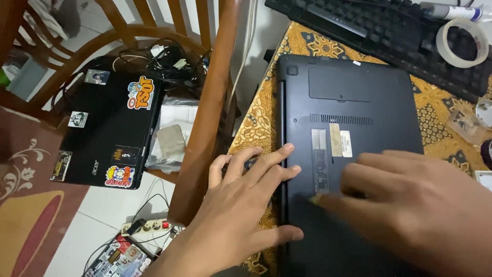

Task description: Removing screws from the bottom casing of a laptop using a precision screwdriver to disassemble it.

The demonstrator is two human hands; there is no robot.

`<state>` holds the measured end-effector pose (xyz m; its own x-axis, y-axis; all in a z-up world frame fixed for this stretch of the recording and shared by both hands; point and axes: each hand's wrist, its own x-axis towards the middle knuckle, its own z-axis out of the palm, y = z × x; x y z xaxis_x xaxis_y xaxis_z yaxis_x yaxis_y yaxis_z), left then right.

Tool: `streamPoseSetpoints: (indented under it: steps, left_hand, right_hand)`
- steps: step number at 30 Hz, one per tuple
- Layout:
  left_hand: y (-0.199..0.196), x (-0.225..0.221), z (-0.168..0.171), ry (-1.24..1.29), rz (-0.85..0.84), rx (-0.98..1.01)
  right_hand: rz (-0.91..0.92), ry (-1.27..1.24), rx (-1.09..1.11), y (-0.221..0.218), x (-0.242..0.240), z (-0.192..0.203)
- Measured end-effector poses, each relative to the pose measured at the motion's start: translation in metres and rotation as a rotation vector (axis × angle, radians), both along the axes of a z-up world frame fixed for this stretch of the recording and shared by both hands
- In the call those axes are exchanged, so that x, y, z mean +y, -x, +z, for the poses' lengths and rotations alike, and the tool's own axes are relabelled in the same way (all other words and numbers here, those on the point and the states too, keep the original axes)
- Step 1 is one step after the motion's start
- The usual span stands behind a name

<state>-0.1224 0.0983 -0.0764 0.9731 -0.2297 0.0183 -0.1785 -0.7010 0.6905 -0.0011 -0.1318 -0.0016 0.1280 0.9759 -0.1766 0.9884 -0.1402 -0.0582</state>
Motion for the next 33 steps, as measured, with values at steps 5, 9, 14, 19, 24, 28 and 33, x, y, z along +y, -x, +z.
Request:
streamPoseSetpoints:
  steps: [5,9,14,19,24,28,33]
  left_hand:
    - [0.004,0.000,0.003,0.000,0.026,-0.090]
    - [0.003,0.000,0.002,0.023,0.009,-0.030]
    - [0.004,-0.004,-0.007,-0.024,0.052,-0.078]
    - [0.004,-0.002,-0.004,-0.006,0.050,-0.098]
    - [0.007,0.002,0.000,-0.003,0.018,-0.122]
    - [0.022,0.007,0.003,0.068,-0.028,-0.142]
    - [0.039,0.008,0.007,0.121,-0.137,0.039]
  right_hand:
    - [0.225,0.179,-0.175,0.030,0.029,0.003]
    - [0.293,0.605,-0.015,0.031,0.049,0.008]
    - [-0.125,0.708,-0.068,0.034,0.060,0.008]
    - [-0.478,0.989,-0.028,0.033,0.090,0.033]
    - [-0.516,0.968,-0.148,0.034,0.082,0.042]
    - [-0.766,0.636,-0.369,0.041,0.016,0.013]
    - [-0.116,0.140,0.226,0.057,-0.087,-0.038]
